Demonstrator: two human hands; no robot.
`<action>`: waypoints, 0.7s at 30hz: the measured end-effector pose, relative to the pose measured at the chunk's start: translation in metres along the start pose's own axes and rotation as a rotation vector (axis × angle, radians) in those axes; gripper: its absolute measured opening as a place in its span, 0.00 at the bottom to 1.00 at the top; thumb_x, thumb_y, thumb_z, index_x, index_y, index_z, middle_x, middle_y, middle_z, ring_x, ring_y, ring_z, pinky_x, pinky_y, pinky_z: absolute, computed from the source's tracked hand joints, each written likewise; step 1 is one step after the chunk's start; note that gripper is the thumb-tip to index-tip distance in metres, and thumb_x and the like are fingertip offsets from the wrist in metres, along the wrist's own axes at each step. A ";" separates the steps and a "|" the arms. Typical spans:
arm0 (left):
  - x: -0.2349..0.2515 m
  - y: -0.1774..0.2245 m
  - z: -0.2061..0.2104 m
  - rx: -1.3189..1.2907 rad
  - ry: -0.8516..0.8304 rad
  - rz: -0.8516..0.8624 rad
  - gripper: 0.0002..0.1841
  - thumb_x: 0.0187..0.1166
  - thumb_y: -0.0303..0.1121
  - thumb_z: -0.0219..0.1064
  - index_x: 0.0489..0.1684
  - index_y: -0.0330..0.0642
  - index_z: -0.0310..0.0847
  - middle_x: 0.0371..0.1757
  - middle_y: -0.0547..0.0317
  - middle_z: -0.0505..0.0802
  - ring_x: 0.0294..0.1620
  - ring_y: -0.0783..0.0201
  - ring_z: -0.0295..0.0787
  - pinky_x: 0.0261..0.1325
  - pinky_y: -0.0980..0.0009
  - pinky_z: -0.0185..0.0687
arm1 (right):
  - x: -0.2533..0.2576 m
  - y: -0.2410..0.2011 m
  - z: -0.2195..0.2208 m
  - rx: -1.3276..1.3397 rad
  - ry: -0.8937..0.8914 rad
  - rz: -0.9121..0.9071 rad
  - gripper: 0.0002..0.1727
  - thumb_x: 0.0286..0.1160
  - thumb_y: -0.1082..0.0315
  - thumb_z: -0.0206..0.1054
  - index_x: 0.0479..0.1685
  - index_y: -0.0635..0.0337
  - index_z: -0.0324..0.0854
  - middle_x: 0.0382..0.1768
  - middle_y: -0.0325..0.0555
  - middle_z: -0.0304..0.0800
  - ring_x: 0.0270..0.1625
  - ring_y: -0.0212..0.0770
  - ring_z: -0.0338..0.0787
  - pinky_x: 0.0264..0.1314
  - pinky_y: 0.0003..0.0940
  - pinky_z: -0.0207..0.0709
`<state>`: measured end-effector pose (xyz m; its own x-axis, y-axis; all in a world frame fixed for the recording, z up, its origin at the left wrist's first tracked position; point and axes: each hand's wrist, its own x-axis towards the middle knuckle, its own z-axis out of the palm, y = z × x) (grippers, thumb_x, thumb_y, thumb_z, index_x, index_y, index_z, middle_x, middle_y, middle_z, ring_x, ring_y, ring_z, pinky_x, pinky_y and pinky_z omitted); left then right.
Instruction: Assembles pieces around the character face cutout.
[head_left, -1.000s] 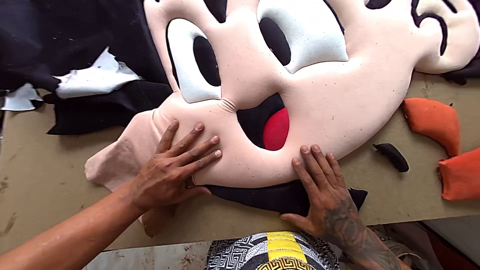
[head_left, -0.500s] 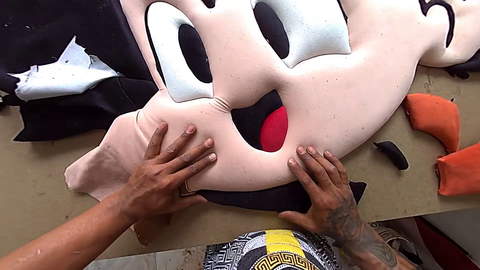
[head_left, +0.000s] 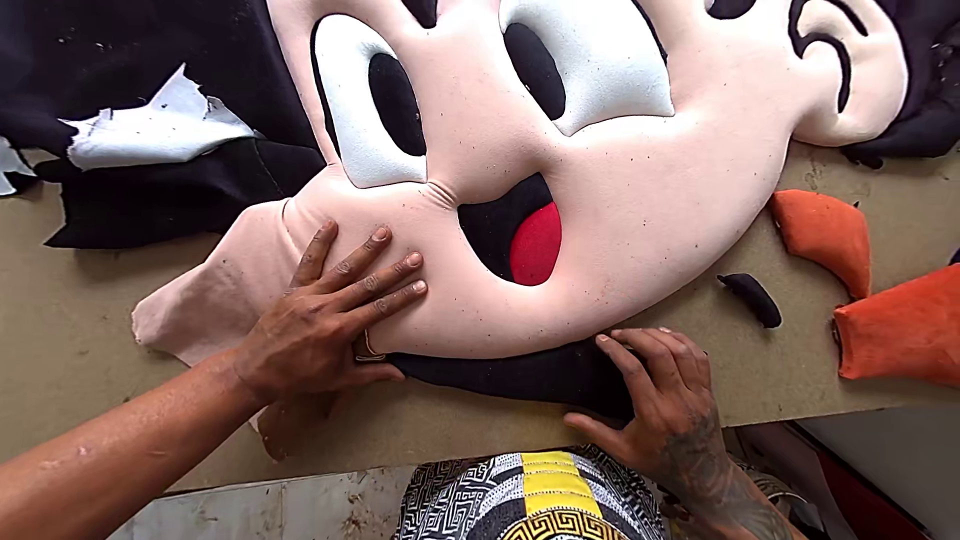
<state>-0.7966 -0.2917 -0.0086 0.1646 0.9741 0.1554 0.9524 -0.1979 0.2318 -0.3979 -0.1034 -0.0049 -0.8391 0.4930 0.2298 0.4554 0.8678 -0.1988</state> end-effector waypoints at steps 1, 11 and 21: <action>0.000 0.000 0.000 0.001 -0.001 0.003 0.51 0.58 0.81 0.64 0.83 0.60 0.78 0.92 0.62 0.69 0.96 0.43 0.49 0.92 0.25 0.33 | -0.007 0.003 0.000 -0.001 -0.017 0.011 0.51 0.46 0.19 0.71 0.67 0.48 0.87 0.63 0.46 0.89 0.70 0.52 0.83 0.82 0.59 0.66; -0.001 -0.003 0.002 -0.031 0.005 0.002 0.51 0.59 0.79 0.65 0.83 0.56 0.77 0.92 0.58 0.68 0.96 0.43 0.49 0.93 0.26 0.31 | -0.008 0.007 0.014 0.112 -0.054 -0.015 0.43 0.58 0.25 0.71 0.69 0.45 0.87 0.60 0.44 0.89 0.67 0.49 0.83 0.72 0.48 0.76; -0.006 -0.003 0.003 -0.003 0.006 -0.042 0.50 0.56 0.81 0.66 0.78 0.61 0.82 0.90 0.61 0.72 0.96 0.43 0.48 0.91 0.24 0.29 | -0.008 0.005 0.021 0.161 -0.042 0.030 0.46 0.55 0.22 0.69 0.72 0.43 0.84 0.57 0.49 0.89 0.64 0.53 0.84 0.70 0.54 0.73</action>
<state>-0.7996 -0.2964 -0.0129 0.1231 0.9807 0.1516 0.9577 -0.1575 0.2409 -0.3955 -0.1046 -0.0278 -0.8390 0.5129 0.1818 0.4300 0.8296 -0.3561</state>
